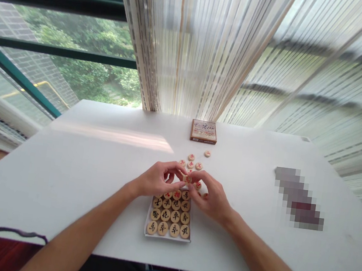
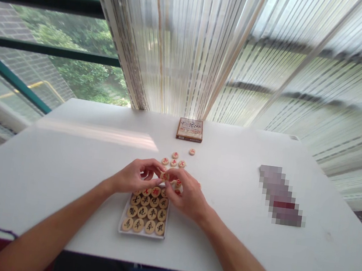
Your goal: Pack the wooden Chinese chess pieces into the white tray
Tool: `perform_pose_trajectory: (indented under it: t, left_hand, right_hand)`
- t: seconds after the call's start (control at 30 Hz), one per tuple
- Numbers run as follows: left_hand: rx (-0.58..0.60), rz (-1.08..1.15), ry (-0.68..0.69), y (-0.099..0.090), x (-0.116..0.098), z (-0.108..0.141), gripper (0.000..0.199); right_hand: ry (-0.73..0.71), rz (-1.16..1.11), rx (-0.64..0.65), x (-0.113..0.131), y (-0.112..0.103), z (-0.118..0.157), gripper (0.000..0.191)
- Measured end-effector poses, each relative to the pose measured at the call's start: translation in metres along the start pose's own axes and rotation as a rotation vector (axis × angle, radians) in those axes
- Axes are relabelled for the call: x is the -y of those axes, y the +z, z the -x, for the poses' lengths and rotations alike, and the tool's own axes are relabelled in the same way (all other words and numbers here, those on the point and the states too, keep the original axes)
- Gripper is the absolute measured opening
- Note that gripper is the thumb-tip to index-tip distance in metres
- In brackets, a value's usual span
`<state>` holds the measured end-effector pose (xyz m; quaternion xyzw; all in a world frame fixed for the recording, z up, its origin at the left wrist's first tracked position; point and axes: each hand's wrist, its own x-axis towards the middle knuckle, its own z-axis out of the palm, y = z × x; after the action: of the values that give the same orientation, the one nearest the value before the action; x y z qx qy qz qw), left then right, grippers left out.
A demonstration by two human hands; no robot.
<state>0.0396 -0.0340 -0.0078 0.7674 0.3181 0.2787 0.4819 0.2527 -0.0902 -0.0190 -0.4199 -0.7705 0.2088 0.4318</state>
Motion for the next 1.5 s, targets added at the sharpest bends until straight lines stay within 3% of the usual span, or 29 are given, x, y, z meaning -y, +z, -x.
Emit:
perform_pose_trajectory:
  t: [1.13, 1.5]
  left_hand:
    - [0.014, 0.000, 0.020, 0.0007, -0.0031, 0.0000, 0.030]
    - [0.077, -0.043, 0.025, 0.0020, -0.0016, 0.0016, 0.023]
  right_hand:
    - [0.088, -0.006, 0.015, -0.0007, 0.0021, 0.0025, 0.012]
    - [0.123, -0.020, 0.039, -0.0040, 0.0028, 0.0033, 0.011]
